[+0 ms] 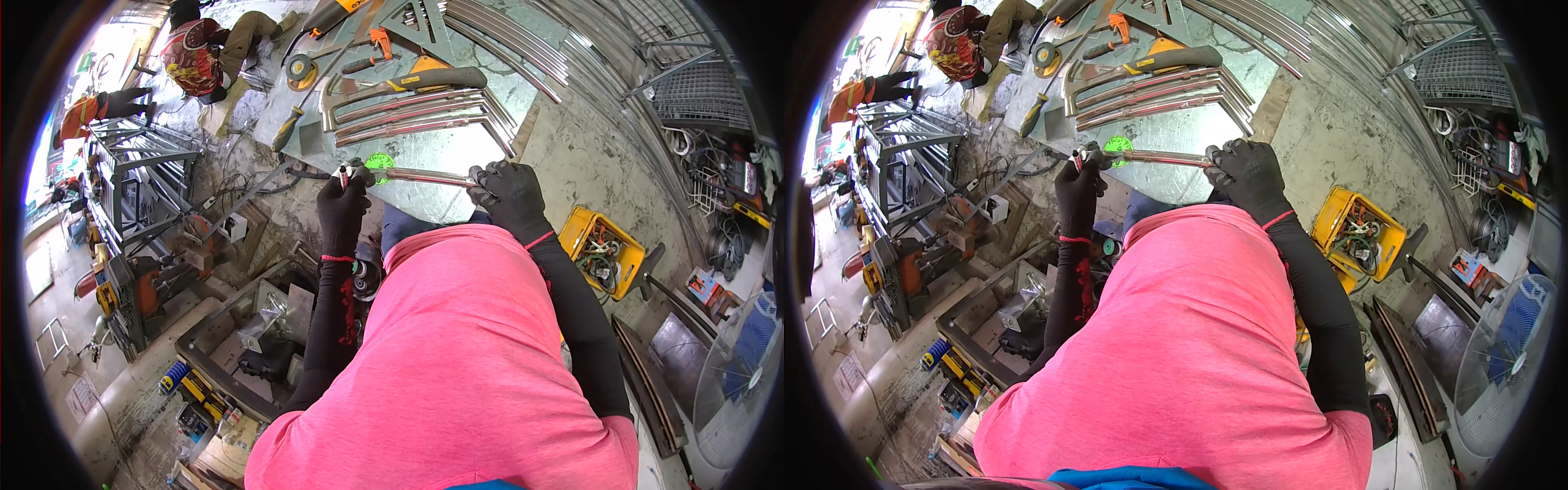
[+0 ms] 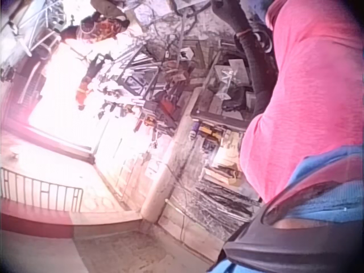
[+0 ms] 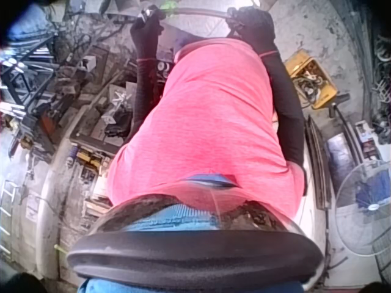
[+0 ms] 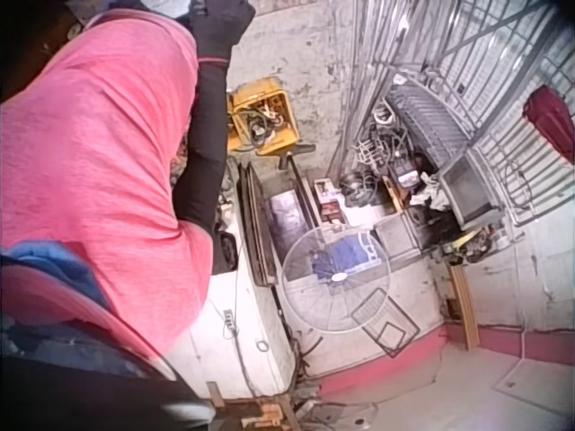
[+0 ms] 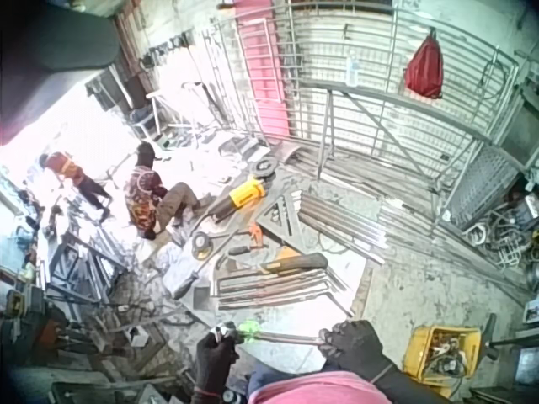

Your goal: The person marks a metal rod with a marker and then uses an angle grinder to cut it on a workbench.

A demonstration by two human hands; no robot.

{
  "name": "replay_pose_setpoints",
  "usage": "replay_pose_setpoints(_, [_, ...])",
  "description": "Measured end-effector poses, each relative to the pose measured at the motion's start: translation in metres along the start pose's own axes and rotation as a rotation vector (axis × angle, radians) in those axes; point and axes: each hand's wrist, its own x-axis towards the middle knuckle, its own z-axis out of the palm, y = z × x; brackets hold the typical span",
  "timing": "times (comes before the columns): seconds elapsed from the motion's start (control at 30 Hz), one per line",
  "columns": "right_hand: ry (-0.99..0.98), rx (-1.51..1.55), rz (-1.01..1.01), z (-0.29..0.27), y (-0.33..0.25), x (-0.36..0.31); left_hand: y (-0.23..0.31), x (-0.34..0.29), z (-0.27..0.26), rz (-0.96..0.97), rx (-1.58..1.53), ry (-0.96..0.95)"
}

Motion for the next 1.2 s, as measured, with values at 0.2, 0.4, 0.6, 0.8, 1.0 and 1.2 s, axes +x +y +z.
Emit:
replay_pose_setpoints(0.2, [-0.029, 0.005, -0.002, 0.0013, 0.0021, 0.0002, 0.0054, -0.0013, 0.0018, 0.000, 0.018, 0.005])
replay_pose_setpoints(0.4, [-0.032, 0.003, -0.005, 0.0007, 0.0020, 0.0008, 0.0045, -0.0009, 0.0020, 0.006, 0.000, 0.008])
replay_pose_setpoints(0.6, [-0.026, 0.006, -0.012, 0.0004, 0.0022, 0.0011, 0.0006, 0.0015, -0.0010, -0.005, 0.022, -0.004])
replay_pose_setpoints(0.8, [-0.005, -0.009, -0.017, -0.0007, 0.0009, 0.0011, 0.0042, 0.0008, -0.0005, -0.009, 0.006, -0.018])
replay_pose_setpoints(1.0, [-0.022, -0.017, -0.001, 0.0001, -0.0001, 0.0018, 0.0007, -0.0001, 0.0005, 0.002, 0.003, -0.006])
replay_pose_setpoints(1.2, [-0.013, -0.012, -0.004, 0.0017, 0.0008, 0.0012, 0.0043, -0.0008, 0.0010, -0.003, 0.010, -0.004])
